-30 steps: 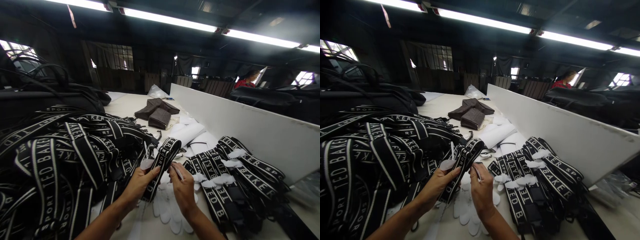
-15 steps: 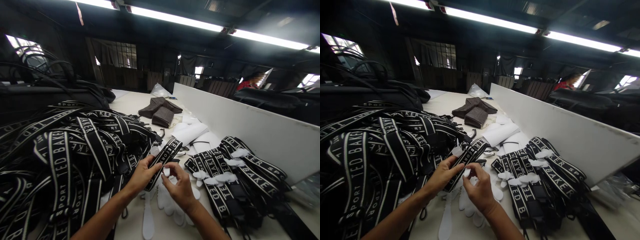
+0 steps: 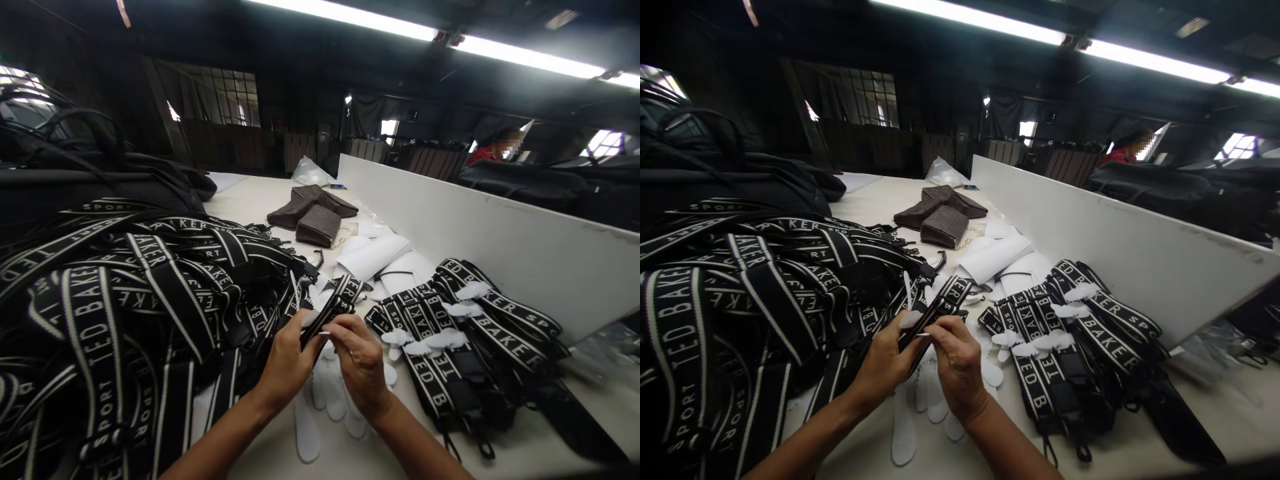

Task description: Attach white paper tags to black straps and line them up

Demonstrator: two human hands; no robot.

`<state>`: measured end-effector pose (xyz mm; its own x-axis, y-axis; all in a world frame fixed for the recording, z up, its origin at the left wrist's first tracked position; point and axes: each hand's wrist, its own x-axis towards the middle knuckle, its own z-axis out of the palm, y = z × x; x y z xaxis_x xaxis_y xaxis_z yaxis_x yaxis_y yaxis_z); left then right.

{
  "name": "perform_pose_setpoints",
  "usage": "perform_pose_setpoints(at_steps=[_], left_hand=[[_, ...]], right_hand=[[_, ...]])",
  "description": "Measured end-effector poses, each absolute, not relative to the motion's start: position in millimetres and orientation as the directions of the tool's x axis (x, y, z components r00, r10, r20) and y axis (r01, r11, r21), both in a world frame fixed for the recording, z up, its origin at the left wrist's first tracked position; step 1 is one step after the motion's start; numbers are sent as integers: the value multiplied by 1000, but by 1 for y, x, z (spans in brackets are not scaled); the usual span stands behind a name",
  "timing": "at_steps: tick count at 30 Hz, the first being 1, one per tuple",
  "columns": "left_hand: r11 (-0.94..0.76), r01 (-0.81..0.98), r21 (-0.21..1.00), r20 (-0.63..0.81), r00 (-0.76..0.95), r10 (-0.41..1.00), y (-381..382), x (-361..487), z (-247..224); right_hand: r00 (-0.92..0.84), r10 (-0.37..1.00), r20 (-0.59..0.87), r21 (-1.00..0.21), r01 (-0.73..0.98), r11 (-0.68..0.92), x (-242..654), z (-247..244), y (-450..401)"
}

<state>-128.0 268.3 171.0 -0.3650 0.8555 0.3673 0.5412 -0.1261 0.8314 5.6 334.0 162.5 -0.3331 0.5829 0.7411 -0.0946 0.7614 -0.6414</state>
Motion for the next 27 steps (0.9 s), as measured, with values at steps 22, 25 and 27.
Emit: perform_pose_setpoints(at_steps=[22,25,27], left_hand=[[-52,545,837,363,-481,798,268,-125,166],[-94,559,824,389,-437,811,267,-126,167],[-135,571,810,418,-400,816,266,-126,167]], right_hand=[[-457,838,299,-954,-137,266,0,156,343],[-470,832,293,-956,-140,257,0,159,341],[-453,841,296,-955,-121,271,-1,158,341]])
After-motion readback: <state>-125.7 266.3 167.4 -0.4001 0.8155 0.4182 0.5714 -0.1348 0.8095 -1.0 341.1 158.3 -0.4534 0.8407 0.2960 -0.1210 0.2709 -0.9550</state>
